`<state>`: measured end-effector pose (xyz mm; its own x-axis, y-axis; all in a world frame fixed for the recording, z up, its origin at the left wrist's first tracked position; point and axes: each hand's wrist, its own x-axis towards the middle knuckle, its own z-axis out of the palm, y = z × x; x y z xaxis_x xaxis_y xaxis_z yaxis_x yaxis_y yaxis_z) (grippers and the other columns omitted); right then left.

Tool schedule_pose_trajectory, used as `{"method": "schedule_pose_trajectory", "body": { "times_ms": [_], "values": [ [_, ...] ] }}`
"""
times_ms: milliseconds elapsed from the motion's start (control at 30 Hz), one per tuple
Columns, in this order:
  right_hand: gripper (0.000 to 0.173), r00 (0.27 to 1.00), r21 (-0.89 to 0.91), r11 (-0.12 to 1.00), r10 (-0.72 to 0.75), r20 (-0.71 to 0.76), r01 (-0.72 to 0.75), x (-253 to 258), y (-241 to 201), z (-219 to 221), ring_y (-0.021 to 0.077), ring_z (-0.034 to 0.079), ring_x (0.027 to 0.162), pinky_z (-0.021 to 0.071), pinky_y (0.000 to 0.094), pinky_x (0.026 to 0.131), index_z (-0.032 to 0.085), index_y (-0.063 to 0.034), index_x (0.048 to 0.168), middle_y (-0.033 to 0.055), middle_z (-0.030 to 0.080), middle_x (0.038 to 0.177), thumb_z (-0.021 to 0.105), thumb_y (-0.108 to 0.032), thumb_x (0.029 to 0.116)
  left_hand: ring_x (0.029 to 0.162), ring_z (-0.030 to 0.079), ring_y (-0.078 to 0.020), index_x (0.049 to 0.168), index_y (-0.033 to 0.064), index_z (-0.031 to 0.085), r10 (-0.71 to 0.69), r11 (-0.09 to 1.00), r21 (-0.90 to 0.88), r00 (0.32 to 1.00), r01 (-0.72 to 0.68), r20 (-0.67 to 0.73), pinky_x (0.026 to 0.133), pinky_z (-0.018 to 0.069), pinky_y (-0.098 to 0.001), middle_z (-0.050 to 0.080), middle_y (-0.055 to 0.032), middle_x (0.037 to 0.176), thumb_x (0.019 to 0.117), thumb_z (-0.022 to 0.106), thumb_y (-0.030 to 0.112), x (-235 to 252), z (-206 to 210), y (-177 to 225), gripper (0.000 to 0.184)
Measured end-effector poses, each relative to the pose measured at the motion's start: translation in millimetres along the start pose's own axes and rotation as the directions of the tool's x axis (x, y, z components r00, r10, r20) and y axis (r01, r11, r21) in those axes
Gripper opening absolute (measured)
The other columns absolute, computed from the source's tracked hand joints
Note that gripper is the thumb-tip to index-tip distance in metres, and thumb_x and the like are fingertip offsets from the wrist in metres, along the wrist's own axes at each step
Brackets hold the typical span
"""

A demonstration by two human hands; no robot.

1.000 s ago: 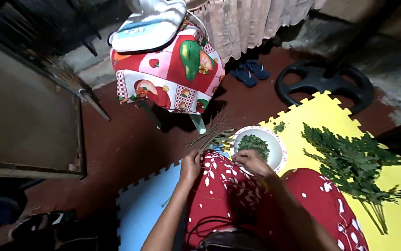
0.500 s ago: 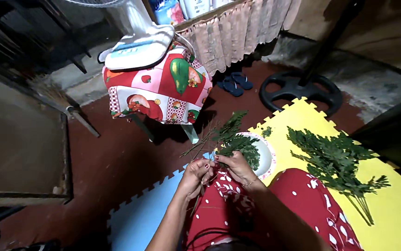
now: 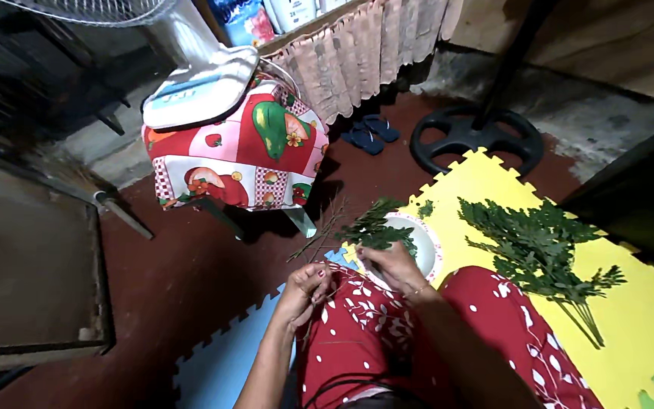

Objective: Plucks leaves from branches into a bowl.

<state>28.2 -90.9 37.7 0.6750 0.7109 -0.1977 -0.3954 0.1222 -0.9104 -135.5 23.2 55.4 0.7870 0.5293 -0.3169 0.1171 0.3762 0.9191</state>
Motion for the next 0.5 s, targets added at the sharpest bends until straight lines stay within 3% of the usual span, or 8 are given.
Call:
{"method": "schedule_pose_trajectory", "body": {
  "times_ms": [100,300,500],
  "values": [
    [0.008,0.997,-0.03,0.999,-0.038,-0.06,0.036,17.0,-2.9,-31.4,0.006,0.066,0.07,0.0584,0.0247,0.072,0.065,0.0024,0.094,-0.0005,0.069,0.078,0.063,0.008,0.0906,0.051,0.049,0.0045,0.087,0.0116,0.067,0.006,0.999,0.036,1.0,-0.005,-0.015,0.05,0.0431,-0.0122,0.059,0.0114,0.064,0.0965,0.043,-0.004,-1.6,-13.5,-2.1,0.03],
    [0.007,0.969,0.061,0.998,0.02,-0.245,-0.006,36.2,-4.1,-75.0,0.0085,0.066,0.071,0.0588,0.0252,0.073,0.062,0.0022,0.099,0.0016,0.067,0.08,0.057,0.006,0.0969,0.052,0.049,0.0045,0.089,0.0106,0.067,0.061,0.992,0.115,0.995,-0.051,-0.085,0.052,0.0432,-0.0127,0.059,0.0114,0.064,0.0979,0.043,-0.004,-1.9,-18.0,-7.3,0.029],
    [0.012,0.984,0.12,0.993,0.041,-0.175,-0.02,34.0,-9.8,-75.3,0.0059,0.063,0.062,0.0571,0.0215,0.064,0.063,-0.0018,0.095,-0.0019,0.067,0.073,0.055,0.007,0.0982,0.054,0.052,0.005,0.094,0.0082,0.068,0.136,0.97,0.216,0.984,-0.108,-0.117,0.054,0.0449,-0.0129,0.062,0.0128,0.066,0.0983,0.043,-0.003,-4.0,-22.6,-18.0,0.028]
  ]
}}
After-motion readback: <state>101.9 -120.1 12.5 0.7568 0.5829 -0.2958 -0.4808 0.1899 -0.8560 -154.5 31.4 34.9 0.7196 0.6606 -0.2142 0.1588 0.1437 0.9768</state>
